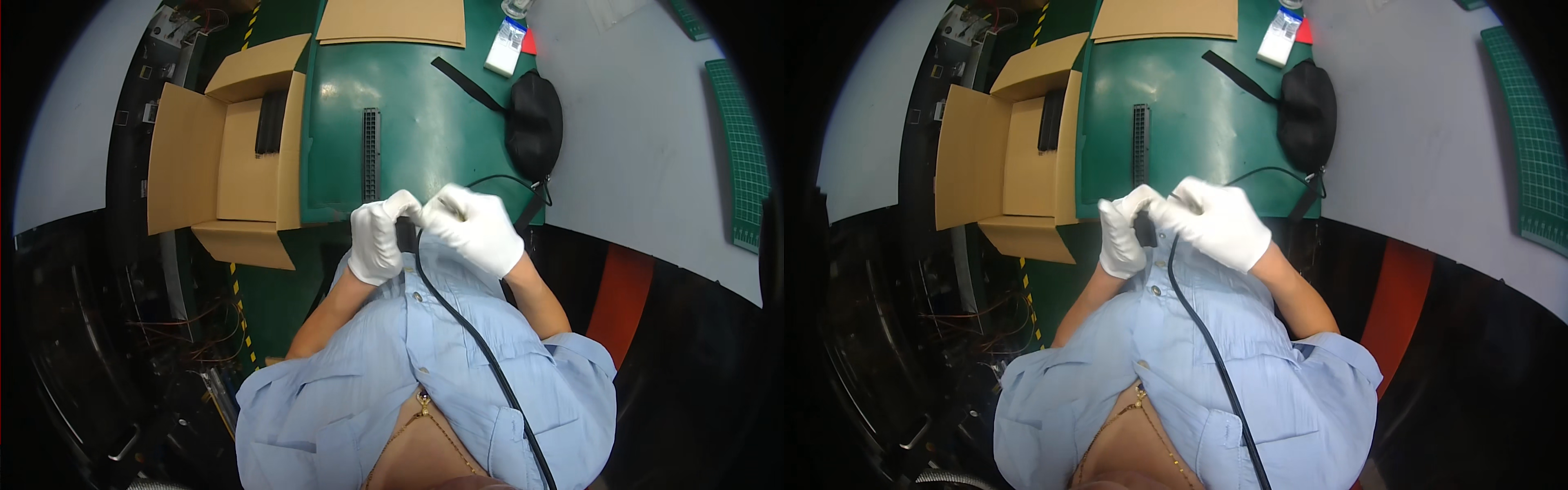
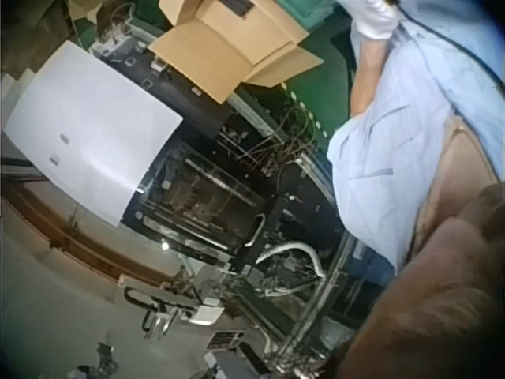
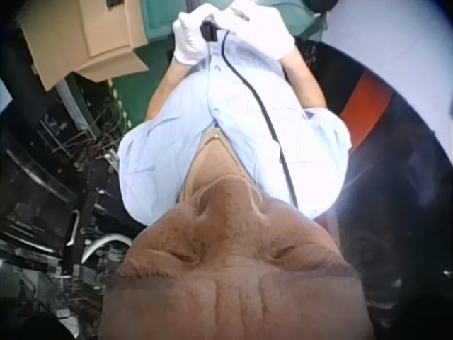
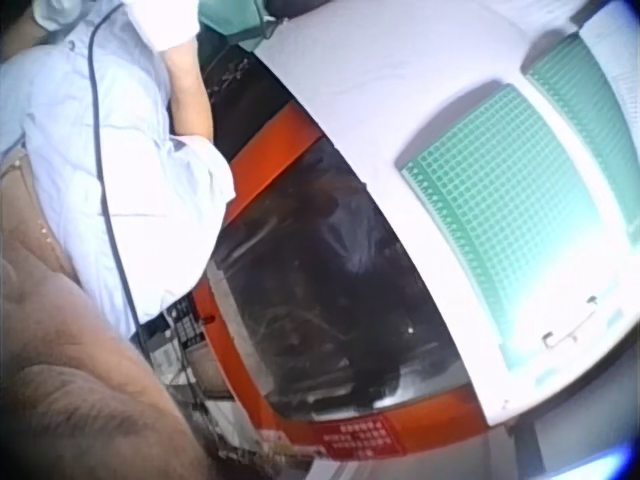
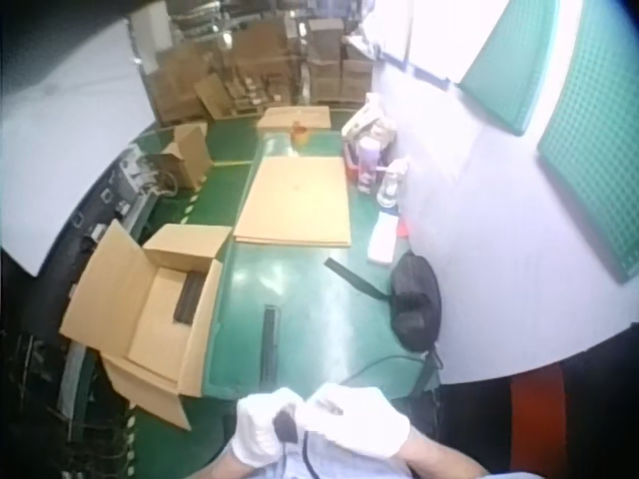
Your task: The person scrapes the edges of plastic components using a tool and places them into a cardboard box. The person then opens an injection molding machine, removes molded plastic components from the mold, closes the machine door, and scrapes the edges of the newly removed components with the tool.
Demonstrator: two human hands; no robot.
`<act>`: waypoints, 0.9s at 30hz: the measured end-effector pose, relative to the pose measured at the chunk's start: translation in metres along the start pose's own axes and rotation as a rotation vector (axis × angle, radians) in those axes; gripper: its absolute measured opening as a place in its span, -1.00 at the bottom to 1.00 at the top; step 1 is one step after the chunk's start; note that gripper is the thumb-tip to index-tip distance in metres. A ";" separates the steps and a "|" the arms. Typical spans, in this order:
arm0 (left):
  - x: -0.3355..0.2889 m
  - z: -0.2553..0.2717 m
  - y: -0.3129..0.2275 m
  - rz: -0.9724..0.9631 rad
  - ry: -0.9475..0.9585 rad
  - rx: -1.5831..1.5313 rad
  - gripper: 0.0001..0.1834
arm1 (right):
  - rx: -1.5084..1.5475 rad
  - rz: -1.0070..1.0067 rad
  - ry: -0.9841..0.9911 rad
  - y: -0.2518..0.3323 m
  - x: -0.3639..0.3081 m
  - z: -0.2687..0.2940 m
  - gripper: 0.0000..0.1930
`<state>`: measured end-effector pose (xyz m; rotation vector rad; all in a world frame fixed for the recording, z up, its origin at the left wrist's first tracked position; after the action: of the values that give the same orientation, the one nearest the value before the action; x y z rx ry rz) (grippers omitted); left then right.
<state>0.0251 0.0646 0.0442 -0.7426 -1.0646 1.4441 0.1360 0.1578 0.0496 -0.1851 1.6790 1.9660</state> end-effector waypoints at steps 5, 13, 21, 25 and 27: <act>0.016 0.019 -0.013 -0.102 -0.066 0.129 -0.09 | -0.064 -0.069 0.199 -0.012 0.030 -0.032 -0.45; -0.054 0.097 0.116 0.623 -0.707 -0.040 0.12 | -0.427 0.361 -0.152 0.004 0.060 -0.062 -0.63; -0.030 0.080 0.244 0.560 -0.581 0.562 -0.20 | -0.278 0.162 0.116 -0.067 0.133 -0.106 -0.59; -0.007 0.059 0.267 0.681 -0.214 0.748 -0.21 | -0.203 -0.277 -0.044 -0.130 0.204 -0.064 -0.43; -0.011 0.051 0.281 0.616 -0.232 0.815 -0.27 | -0.250 -0.328 -0.109 -0.139 0.226 -0.060 -0.34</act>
<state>-0.1334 0.0571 -0.1939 -0.3032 -0.3130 2.3196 -0.0016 0.1816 -0.1833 -0.4105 1.2415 1.8899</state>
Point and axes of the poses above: each hand's wrist, its own x-axis towards the middle knuckle, its own z-axis out of the back of the hand, y = z × x, the point moved 8 cm from there along x, towards the middle knuckle, and after that the axes turned 14 degrees about y, right-handed, at the moved point
